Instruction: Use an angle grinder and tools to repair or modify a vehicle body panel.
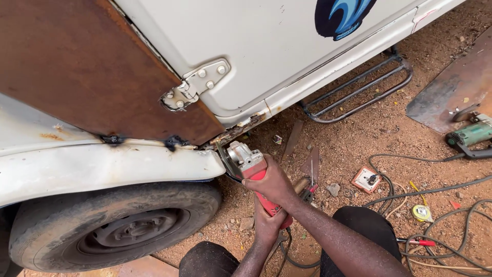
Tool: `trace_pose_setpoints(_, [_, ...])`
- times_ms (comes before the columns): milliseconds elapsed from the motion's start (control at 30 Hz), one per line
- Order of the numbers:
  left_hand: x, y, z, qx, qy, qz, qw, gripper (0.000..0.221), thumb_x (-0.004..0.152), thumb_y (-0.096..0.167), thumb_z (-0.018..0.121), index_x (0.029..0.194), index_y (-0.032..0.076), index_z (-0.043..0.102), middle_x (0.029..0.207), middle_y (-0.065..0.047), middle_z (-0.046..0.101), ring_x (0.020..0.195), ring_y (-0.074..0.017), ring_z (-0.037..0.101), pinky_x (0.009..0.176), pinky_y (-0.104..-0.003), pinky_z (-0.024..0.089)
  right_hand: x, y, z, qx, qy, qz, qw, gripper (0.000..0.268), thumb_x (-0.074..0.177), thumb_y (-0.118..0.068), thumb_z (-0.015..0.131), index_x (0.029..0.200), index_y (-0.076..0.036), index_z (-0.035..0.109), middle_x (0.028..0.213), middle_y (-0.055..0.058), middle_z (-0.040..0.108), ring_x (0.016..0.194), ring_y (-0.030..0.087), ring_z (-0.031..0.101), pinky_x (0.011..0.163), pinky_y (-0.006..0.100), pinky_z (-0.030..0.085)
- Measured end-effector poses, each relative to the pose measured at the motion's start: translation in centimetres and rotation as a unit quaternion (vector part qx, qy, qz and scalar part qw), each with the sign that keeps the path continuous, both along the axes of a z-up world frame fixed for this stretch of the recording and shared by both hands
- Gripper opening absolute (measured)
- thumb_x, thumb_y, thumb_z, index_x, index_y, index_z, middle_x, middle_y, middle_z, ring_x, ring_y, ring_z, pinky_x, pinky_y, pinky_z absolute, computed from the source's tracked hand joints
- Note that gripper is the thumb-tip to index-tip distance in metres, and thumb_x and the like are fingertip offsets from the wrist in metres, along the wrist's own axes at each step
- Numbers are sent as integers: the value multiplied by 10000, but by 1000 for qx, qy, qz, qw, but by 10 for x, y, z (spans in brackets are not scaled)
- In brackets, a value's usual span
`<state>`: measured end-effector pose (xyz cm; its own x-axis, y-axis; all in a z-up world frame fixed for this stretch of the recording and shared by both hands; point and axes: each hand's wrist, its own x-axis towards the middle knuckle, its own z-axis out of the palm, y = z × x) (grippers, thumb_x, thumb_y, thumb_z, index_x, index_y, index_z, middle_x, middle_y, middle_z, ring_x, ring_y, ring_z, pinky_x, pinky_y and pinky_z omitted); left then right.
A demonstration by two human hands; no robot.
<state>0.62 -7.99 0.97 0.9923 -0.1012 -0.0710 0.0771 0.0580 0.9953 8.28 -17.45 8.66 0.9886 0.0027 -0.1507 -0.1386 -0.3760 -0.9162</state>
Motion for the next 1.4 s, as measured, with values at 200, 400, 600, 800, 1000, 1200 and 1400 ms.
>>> trace_pose_setpoints(200, [1, 9, -8, 28, -6, 4, 1000, 777, 815, 217, 795, 1418, 49, 334, 1257, -134, 617, 1128, -201, 686, 965, -384, 593, -6, 5, 7, 66, -27, 13, 997, 872, 690, -329, 868, 1417, -79, 457, 1251, 121, 670, 1168, 247, 686, 1029, 408, 540])
trace_pose_setpoints(400, [5, 6, -27, -14, -15, 5, 1000, 773, 819, 172, 800, 1426, 26, 344, 1254, -157, 627, 1118, -224, 686, 973, -398, 588, -1, 1, 6, 34, -33, 9, 999, 912, 673, -334, 897, 1421, -70, 445, 1254, 139, 651, 1175, 269, 670, 1026, 415, 526])
trace_pose_setpoints(600, [2, -5, 20, -2, 38, -6, 999, 877, 766, 141, 787, 1474, 96, 270, 1244, -106, 603, 1102, -187, 683, 955, -380, 602, 5, -3, -3, 23, -5, 0, 1000, 837, 672, -312, 879, 1356, -35, 485, 1168, 137, 685, 1088, 258, 713, 981, 400, 572])
trace_pose_setpoints(800, [4, -1, 29, 80, -10, -27, 996, 860, 783, 164, 788, 1491, 60, 312, 1270, -149, 633, 1114, -226, 703, 958, -389, 604, 11, -12, -23, 78, -54, 7, 995, 697, 712, -250, 890, 1267, -21, 538, 1103, 108, 694, 1004, 206, 707, 910, 371, 588])
trace_pose_setpoints(1000, [10, 5, 27, 129, -9, -72, 989, 892, 775, 273, 851, 1466, 66, 327, 1283, -167, 570, 1156, -243, 679, 979, -419, 606, 19, -26, -31, 155, -14, 9, 988, 460, 761, -180, 861, 1132, 1, 659, 957, 71, 738, 839, 156, 706, 753, 326, 605])
trace_pose_setpoints(1200, [41, 40, 4, 54, 49, -19, 997, 623, 935, 413, 656, 1428, 38, 586, 1367, -191, 666, 1187, -249, 690, 1037, -432, 580, 34, -38, -39, 271, 36, -83, 958, 354, 776, -126, 833, 1067, -25, 658, 902, 97, 726, 770, 182, 734, 696, 351, 654])
trace_pose_setpoints(1400, [109, 51, 25, -222, 9, 80, 972, 572, 1000, 197, 577, 1501, -31, 422, 1509, -212, 519, 1301, -285, 611, 1079, -433, 549, 35, -65, -21, 364, 20, -110, 924, 314, 795, -112, 798, 1057, -13, 655, 866, 109, 718, 709, 207, 723, 613, 381, 650])
